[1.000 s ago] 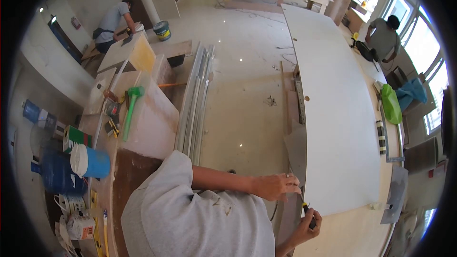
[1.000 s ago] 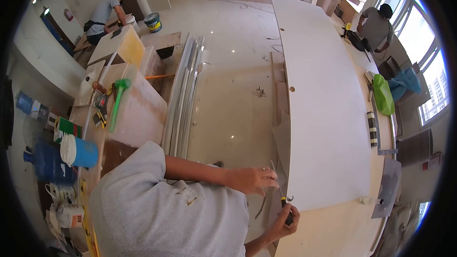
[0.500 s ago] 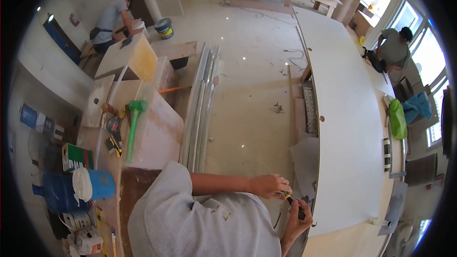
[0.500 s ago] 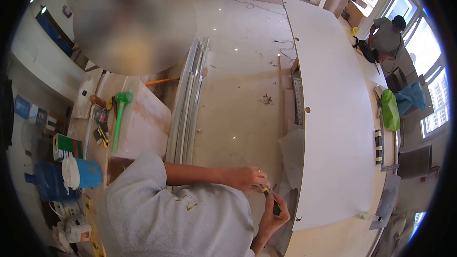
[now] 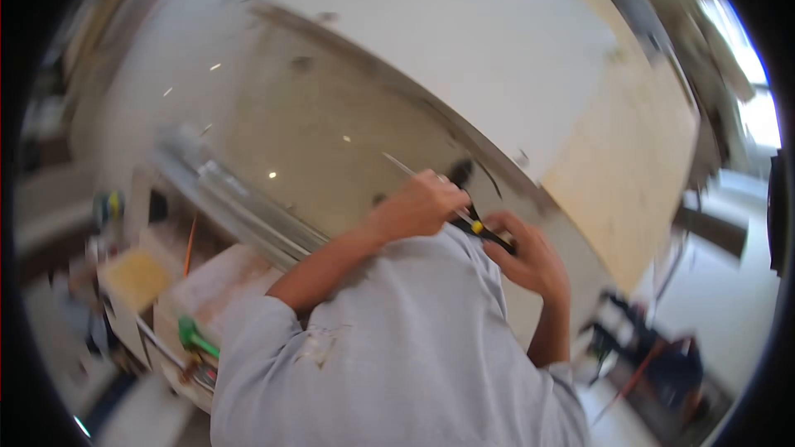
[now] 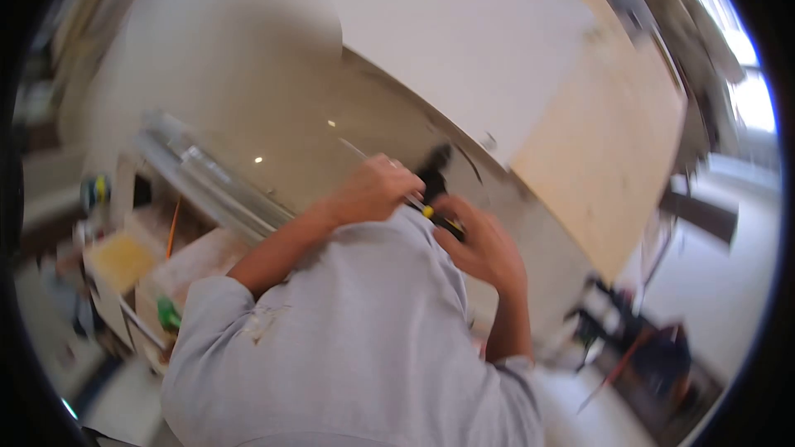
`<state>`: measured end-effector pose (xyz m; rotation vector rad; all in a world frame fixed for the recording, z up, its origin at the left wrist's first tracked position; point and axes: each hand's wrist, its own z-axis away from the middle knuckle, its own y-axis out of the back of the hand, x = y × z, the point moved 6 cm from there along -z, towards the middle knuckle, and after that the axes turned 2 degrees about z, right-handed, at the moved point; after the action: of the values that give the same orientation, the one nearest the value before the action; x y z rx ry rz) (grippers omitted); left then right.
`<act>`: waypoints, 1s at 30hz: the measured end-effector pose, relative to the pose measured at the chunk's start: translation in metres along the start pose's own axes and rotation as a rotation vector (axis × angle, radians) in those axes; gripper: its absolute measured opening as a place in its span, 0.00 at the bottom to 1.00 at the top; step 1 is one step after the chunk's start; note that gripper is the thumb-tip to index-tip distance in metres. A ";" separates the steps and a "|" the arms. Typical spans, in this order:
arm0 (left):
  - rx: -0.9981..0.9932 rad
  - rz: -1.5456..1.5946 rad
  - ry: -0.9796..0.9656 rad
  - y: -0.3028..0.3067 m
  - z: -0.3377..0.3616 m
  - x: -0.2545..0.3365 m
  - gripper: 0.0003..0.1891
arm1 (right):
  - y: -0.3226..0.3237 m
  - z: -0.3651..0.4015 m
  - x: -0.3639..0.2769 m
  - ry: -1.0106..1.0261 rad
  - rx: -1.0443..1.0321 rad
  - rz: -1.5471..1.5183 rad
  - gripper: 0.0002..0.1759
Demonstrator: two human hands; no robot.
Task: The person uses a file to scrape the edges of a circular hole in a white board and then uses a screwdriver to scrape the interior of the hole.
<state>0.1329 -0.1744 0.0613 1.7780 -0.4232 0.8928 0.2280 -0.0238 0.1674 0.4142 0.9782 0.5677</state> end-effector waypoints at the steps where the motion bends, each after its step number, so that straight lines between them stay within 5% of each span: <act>1: -0.033 -0.030 -0.036 -0.012 -0.016 0.006 0.07 | 0.001 0.003 0.016 0.005 0.003 -0.004 0.24; 4: -0.086 -0.004 -0.105 -0.038 -0.063 0.009 0.07 | 0.020 0.008 0.046 -0.221 -0.004 -0.036 0.26; 10: -0.253 0.050 -0.222 -0.093 -0.156 0.031 0.07 | 0.078 0.034 0.123 -0.173 0.097 -0.309 0.28; 18: -0.475 0.385 -0.235 -0.143 -0.243 0.046 0.08 | 0.145 0.044 0.171 -0.498 0.178 -0.505 0.26; 27: -0.415 0.526 -0.204 -0.135 -0.248 0.020 0.08 | 0.167 0.003 0.141 -0.583 0.113 -0.279 0.23; 30: -0.449 0.558 -0.251 -0.129 -0.244 0.012 0.08 | 0.160 0.001 0.124 -0.549 0.253 -0.326 0.23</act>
<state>0.1350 0.0997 0.0274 1.3689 -1.2255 0.8604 0.2411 0.1780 0.1776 0.5846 0.5666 0.0211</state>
